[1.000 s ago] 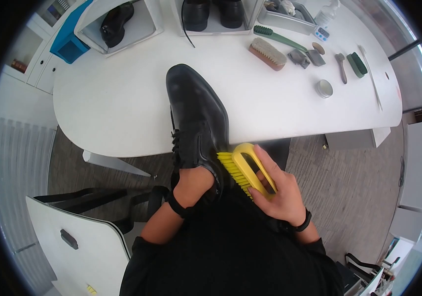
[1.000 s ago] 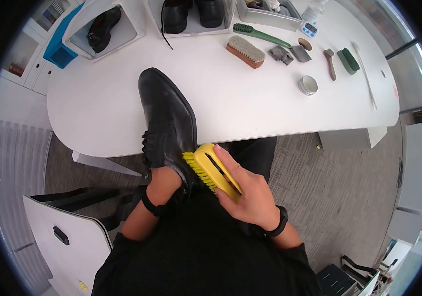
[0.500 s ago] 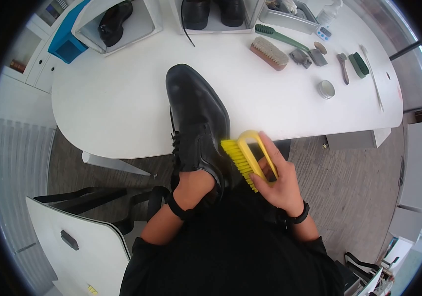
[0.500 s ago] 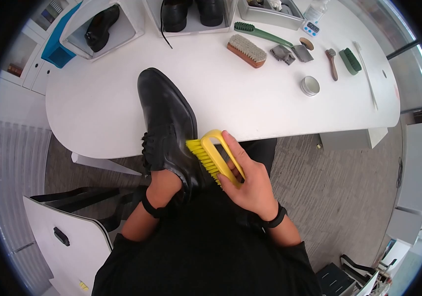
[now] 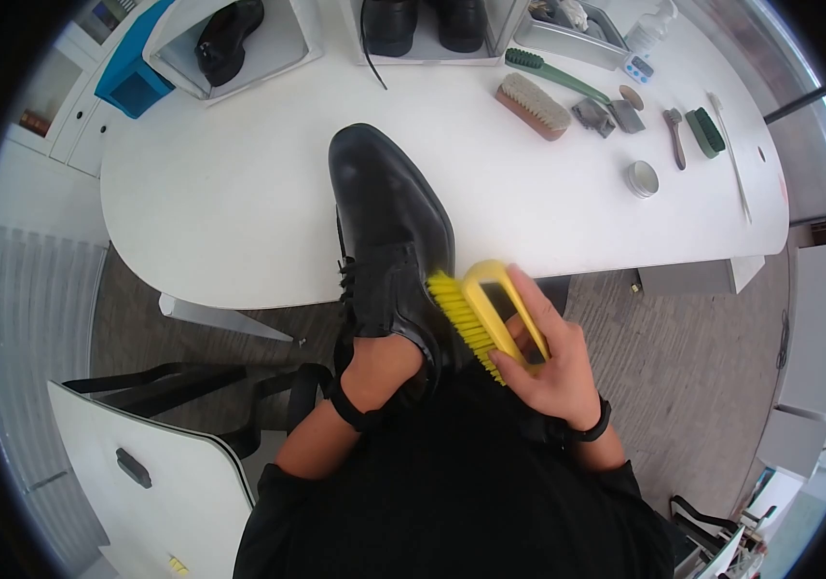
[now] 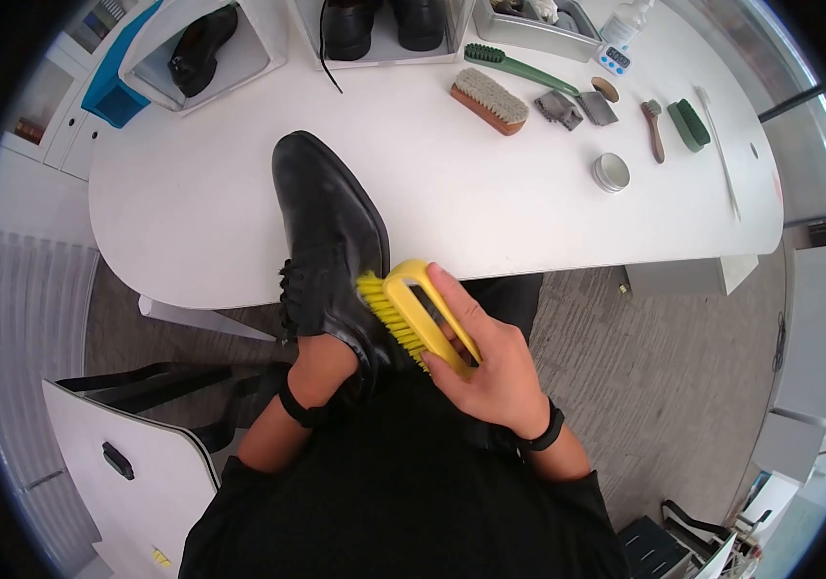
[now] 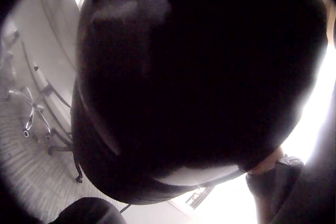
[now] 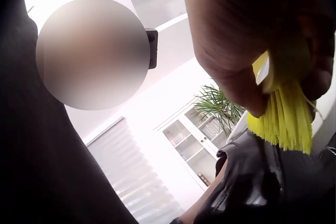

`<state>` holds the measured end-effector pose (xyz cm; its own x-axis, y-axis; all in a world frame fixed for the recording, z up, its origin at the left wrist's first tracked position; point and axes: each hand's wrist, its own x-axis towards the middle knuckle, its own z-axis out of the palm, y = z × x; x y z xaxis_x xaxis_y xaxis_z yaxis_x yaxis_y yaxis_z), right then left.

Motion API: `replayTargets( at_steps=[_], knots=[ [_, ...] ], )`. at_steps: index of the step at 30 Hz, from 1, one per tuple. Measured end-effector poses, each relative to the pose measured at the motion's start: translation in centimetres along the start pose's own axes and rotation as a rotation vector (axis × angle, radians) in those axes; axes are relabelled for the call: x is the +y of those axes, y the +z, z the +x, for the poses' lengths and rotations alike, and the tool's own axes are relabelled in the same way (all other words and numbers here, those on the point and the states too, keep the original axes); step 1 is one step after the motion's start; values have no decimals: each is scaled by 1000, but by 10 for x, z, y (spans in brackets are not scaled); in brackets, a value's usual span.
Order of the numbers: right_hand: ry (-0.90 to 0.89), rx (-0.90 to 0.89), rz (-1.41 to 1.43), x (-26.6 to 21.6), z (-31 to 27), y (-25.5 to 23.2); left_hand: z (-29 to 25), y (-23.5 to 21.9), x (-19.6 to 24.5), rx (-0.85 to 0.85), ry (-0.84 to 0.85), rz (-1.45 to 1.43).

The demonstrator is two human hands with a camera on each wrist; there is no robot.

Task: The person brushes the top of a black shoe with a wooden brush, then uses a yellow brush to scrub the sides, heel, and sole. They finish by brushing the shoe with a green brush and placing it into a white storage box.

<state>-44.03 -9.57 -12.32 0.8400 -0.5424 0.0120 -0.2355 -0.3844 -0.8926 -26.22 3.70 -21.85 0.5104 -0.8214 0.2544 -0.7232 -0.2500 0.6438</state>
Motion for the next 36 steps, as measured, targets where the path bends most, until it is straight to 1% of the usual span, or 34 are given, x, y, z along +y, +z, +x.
replayTargets(
  at_steps=[1,4,6,7,9,10,12,14,16,19,20,22,24,27,28,30,34,36],
  knots=[
    [-41,-2,8,-1,0,1,-1,0,-1,0,-1,-1],
    [-54,-21,22,-3,2,2,-2,0,-2,-2,4,-54],
    [-24,20,-18,1,4,3,3,-3,2,-78,-52,-3],
    [-15,32,-31,3,5,4,3,-3,3,-76,-54,-3],
    [78,95,-65,4,7,3,3,-1,5,-59,-78,-12],
    [61,118,-75,6,7,4,3,0,4,-58,-79,-13],
    [62,116,-62,6,7,5,0,3,0,-32,-16,111],
    [65,116,-48,6,7,4,1,3,0,-57,-12,90],
    [51,106,-29,7,6,4,2,2,0,-81,-7,71],
    [32,87,-21,5,5,2,1,1,2,-52,-18,56],
    [32,87,-20,5,5,0,1,0,3,-74,-44,70],
    [30,-10,11,5,3,-3,0,0,2,-97,-71,85],
    [22,-25,38,0,2,-2,-3,2,-3,-94,-81,-11],
    [7,-40,49,1,2,-2,0,-3,1,-144,-93,41],
    [1,-40,33,2,2,-2,-1,-2,0,-144,-93,42],
    [7,-42,32,3,2,-2,-3,2,-3,-61,-21,76],
    [40,-26,14,8,0,-2,-4,4,-4,-33,-24,21],
    [47,7,6,10,-2,-1,-7,9,-8,-27,8,106]
  ],
)
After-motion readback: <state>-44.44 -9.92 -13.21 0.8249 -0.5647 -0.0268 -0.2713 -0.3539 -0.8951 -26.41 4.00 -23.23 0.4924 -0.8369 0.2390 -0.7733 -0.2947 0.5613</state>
